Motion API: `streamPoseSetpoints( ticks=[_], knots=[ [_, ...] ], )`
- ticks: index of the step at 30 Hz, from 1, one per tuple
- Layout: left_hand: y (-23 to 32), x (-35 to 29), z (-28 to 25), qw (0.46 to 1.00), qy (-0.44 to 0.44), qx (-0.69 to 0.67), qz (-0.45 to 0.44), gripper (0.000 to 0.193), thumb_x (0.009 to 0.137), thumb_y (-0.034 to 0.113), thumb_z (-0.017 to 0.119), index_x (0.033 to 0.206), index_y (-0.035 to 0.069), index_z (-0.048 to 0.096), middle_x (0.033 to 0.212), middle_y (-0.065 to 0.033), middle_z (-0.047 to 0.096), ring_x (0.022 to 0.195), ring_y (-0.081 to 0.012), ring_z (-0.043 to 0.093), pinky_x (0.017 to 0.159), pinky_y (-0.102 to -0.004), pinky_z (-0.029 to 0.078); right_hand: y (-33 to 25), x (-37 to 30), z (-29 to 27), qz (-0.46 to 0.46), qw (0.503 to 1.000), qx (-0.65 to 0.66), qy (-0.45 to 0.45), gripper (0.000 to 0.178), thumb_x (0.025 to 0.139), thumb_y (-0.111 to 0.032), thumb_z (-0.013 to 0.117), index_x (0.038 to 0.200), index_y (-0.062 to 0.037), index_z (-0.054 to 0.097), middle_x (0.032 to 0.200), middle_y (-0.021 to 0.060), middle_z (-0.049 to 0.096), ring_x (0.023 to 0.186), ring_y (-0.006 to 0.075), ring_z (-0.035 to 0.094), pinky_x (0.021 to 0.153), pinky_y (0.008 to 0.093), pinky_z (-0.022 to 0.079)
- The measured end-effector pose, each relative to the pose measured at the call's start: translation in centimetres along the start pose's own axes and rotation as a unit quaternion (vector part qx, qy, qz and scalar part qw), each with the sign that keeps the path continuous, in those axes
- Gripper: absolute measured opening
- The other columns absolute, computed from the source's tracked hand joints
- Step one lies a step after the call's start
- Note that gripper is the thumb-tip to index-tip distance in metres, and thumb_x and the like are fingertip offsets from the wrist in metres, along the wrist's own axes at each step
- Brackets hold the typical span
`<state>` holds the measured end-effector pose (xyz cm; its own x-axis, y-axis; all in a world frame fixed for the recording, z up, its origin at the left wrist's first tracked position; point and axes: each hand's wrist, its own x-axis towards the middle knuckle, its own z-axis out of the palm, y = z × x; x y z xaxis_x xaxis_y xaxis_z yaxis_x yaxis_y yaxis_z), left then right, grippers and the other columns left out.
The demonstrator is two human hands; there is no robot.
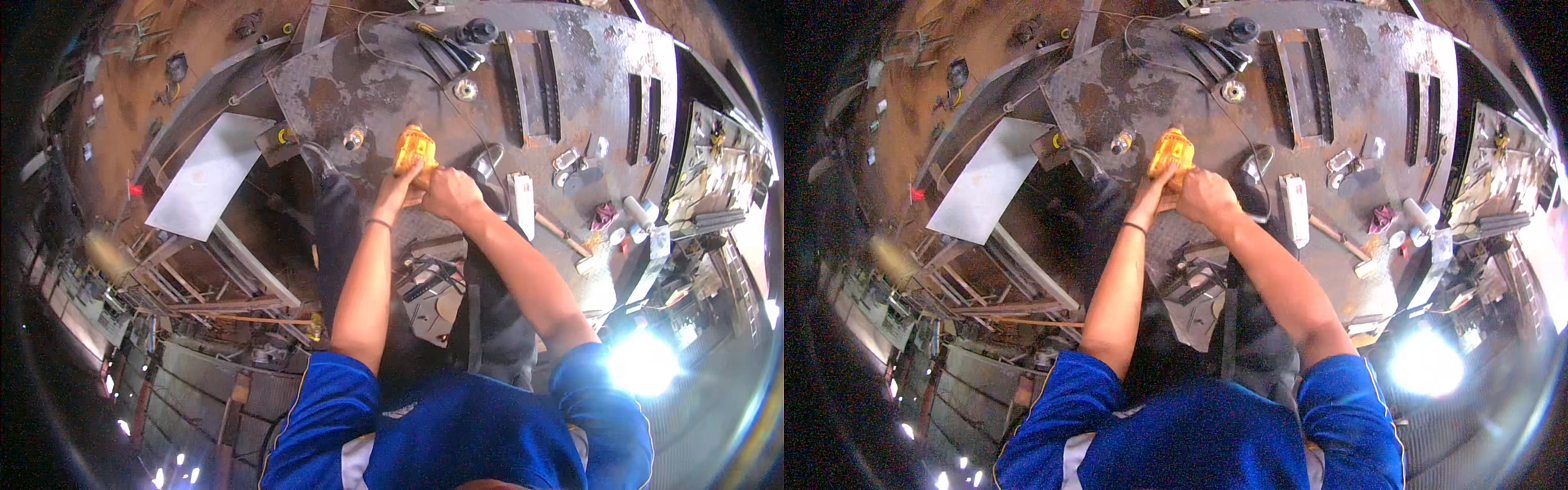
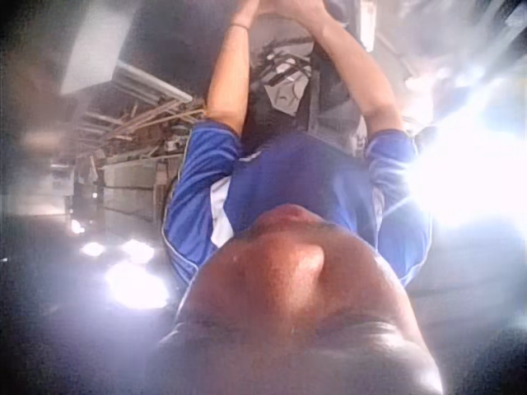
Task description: The person uses a hammer and chisel to adjust a metal frame, then uses a power drill to fasten components. They move around the workshop to retrieve tools and continue drilling into a metal sheet.
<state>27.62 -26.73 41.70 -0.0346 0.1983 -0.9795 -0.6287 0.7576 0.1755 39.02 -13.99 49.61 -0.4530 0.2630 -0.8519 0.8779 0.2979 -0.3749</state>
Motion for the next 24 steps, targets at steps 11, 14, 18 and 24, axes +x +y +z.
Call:
streamPoseSetpoints(
  ticks=[11, 14, 18, 24],
  knots=[
    [-1.4, 18.4, -15.5, 0.755, 0.390, 0.418, 0.322, 0.064, 0.081, 0.023, 0.082, 0.136, 0.004, 0.053, 0.113, -0.0213, 0.071, 0.102, -0.0405, 0.069, 0.090, -0.0471, 0.054, -0.7, 6.0, 8.9, 0.190, 0.969, 0.152, 0.044, 0.043, 0.081, -0.028, 0.069, 0.105, 0.0071, 0.069, 0.100, 0.0345, 0.069, 0.102, 0.0476, 0.068, 0.090, 0.0502, 0.054],
    [-0.7, 21.6, -16.6, 0.802, 0.317, 0.415, 0.290, 0.074, 0.080, 0.020, 0.083, 0.144, 0.010, 0.048, 0.110, -0.0163, 0.071, 0.101, -0.0369, 0.068, 0.088, -0.0486, 0.053, -0.6, 7.4, 10.0, 0.190, 0.972, 0.135, 0.019, 0.045, 0.081, -0.027, 0.069, 0.110, 0.0074, 0.067, 0.103, 0.0335, 0.069, 0.103, 0.0464, 0.068, 0.092, 0.0495, 0.054],
    [3.1, 19.2, -16.8, 0.819, 0.284, 0.376, 0.328, 0.067, 0.080, 0.014, 0.080, 0.138, 0.006, 0.050, 0.111, -0.0206, 0.070, 0.102, -0.0409, 0.068, 0.089, -0.0485, 0.054, -1.1, 7.7, 11.5, 0.202, 0.966, 0.160, 0.025, 0.046, 0.081, -0.026, 0.070, 0.112, 0.0069, 0.066, 0.103, 0.0324, 0.069, 0.104, 0.0462, 0.067, 0.092, 0.0488, 0.054],
    [4.8, 21.7, -18.1, 0.774, 0.283, 0.396, 0.405, 0.062, 0.080, 0.013, 0.078, 0.135, 0.005, 0.050, 0.107, -0.0167, 0.068, 0.102, -0.0384, 0.067, 0.090, -0.0483, 0.053, -1.3, 8.6, 12.3, 0.202, 0.957, 0.203, 0.046, 0.042, 0.079, -0.024, 0.070, 0.111, 0.0047, 0.066, 0.101, 0.0310, 0.070, 0.102, 0.0460, 0.068, 0.088, 0.0501, 0.054]
  ],
)
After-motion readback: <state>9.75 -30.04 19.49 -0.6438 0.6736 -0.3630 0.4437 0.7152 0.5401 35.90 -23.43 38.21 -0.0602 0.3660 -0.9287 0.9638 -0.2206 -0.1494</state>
